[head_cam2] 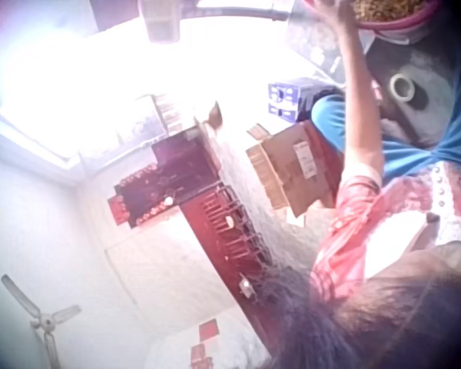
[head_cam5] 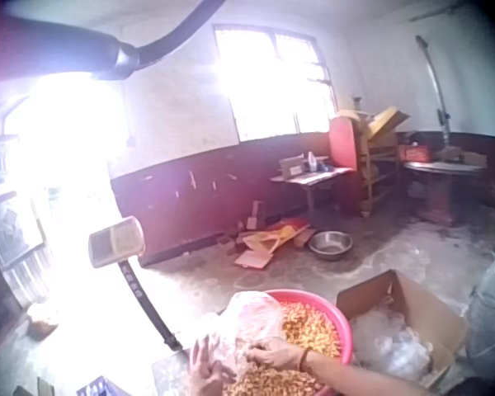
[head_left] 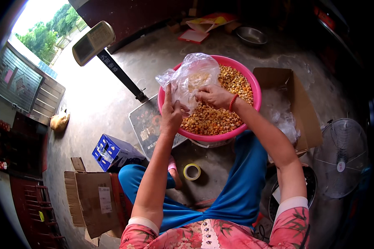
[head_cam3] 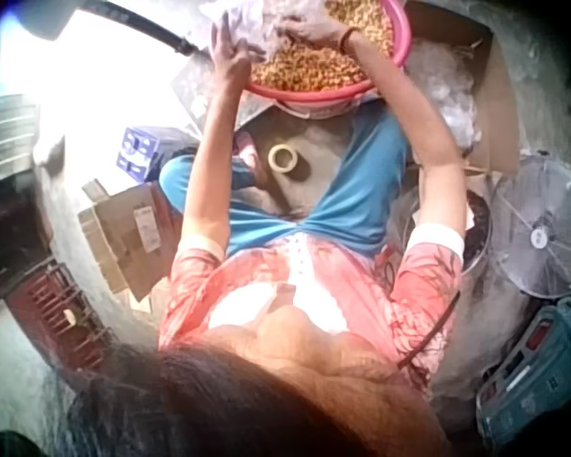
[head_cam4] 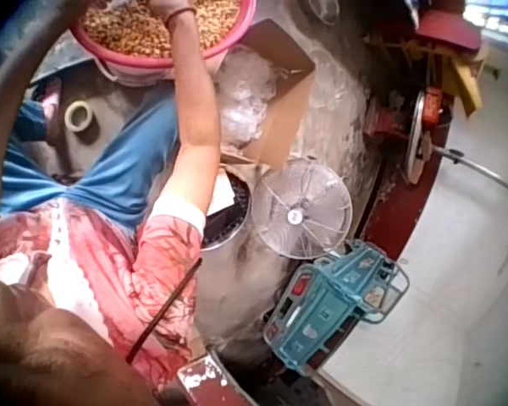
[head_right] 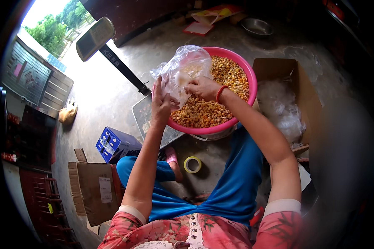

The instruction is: The person pours corn kernels from a bucket into a bowl, scoops kernels into a plastic bag, and weighs the bag on a digital scale.

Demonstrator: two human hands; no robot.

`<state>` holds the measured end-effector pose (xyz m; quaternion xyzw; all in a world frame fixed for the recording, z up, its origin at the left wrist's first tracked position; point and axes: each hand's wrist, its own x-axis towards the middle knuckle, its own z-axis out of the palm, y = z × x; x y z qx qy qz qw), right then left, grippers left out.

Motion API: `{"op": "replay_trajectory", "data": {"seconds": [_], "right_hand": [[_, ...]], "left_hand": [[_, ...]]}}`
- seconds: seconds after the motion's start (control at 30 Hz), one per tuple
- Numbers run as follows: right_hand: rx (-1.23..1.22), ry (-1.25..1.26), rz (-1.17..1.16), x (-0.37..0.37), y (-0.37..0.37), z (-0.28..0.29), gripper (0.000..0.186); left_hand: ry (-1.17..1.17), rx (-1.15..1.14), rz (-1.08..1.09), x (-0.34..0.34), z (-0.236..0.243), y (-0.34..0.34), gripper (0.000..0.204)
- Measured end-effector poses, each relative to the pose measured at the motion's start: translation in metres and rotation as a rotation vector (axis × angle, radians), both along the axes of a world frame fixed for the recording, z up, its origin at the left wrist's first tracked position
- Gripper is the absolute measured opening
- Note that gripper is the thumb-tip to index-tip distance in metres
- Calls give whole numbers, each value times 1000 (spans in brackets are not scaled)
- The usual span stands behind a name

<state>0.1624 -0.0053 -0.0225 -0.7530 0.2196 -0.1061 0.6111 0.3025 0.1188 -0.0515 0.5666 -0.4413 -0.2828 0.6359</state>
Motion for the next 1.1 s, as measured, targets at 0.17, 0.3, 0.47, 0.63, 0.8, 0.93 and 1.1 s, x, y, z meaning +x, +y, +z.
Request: {"op": "replay_trajectory", "data": {"seconds": [0.17, 0.3, 0.47, 0.63, 0.8, 0.93, 1.1], "right_hand": [[246, -98, 50, 28, -32, 11, 22], [263, 41, -127, 49, -59, 15, 16], [-54, 382, -181, 69, -78, -2, 24], [-150, 287, -323, 92, -70, 3, 23], [-266, 169, -123, 75, -54, 16, 29], [-280, 237, 129, 28, -40, 24, 22], [-724, 142, 308, -31, -13, 2, 27]], "left_hand": [[22, 51, -18, -5, 6, -1, 65], [9, 53, -6, -8, 8, -2, 65], [-14, -9, 2, -7, 4, -2, 64], [44, -55, -2, -6, 4, -3, 63], [5, -185, 60, -5, -3, -4, 64], [-24, -162, 169, -6, -2, 1, 60], [28, -230, 305, -9, -1, 2, 49]]}}
